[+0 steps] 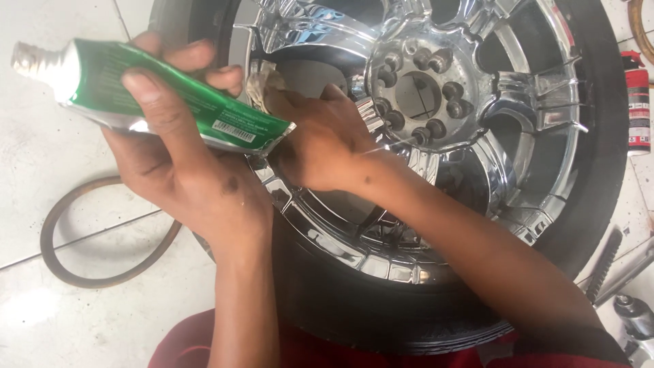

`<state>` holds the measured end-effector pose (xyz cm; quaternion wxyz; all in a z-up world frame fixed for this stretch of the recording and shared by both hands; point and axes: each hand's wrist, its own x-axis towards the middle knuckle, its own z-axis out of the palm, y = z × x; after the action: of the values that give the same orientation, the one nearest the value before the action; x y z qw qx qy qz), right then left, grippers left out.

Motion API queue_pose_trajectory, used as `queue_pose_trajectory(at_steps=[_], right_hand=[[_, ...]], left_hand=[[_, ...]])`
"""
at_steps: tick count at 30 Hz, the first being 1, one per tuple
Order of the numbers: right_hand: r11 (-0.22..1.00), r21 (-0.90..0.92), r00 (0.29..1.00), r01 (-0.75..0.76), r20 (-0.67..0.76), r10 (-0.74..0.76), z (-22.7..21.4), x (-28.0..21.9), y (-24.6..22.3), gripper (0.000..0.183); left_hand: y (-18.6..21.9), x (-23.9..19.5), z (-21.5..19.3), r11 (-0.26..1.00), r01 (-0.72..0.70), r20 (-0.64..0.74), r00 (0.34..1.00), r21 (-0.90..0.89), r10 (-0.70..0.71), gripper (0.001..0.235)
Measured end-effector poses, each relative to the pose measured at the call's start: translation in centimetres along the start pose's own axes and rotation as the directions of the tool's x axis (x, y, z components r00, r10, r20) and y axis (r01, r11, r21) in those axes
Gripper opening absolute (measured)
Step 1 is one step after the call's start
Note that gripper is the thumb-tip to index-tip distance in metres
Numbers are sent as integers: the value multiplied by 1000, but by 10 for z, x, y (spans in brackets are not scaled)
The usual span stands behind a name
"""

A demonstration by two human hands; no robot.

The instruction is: The person applies a cleaning paste from a green tube onto a chrome car wheel and wipes it with a cloth. The person works on the wheel while sitting on the floor, repeatedly applying paste and wiping different sections of the rim.

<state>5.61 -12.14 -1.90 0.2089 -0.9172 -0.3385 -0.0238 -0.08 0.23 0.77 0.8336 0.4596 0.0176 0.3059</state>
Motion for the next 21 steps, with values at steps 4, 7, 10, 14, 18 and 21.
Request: queue_pose_trajectory(at_steps=[4, 7, 10, 14, 18, 21], right_hand=[[988, -69, 990, -139, 11, 140, -2, 1, -4, 58], [987, -39, 985, -156, 63, 158, -6, -1, -2, 58], [993, -15, 990, -114, 77, 115, -9, 0, -5, 59], [978, -27, 978, -208, -21, 208, -6, -4, -7, 59], [972, -37, 964, -230, 130, 233, -10, -8, 6, 57], [999, 32, 1000, 8, -2, -8, -8, -10, 9, 65]], left_hand=[[-1, -2, -1, 1000, -18, 25, 1000, 16, 18, 50], [-5, -2, -5, 999, -44, 42, 998, 23, 43, 50], [-5, -2, -4, 997, -66, 49, 997, 37, 64, 48], [-7, -2, -6, 997, -66, 56, 996, 45, 64, 47], [-6, -1, -7, 997, -69, 63, 996, 29, 67, 47], [-2, -1, -4, 999, -37, 32, 999, 25, 37, 48]])
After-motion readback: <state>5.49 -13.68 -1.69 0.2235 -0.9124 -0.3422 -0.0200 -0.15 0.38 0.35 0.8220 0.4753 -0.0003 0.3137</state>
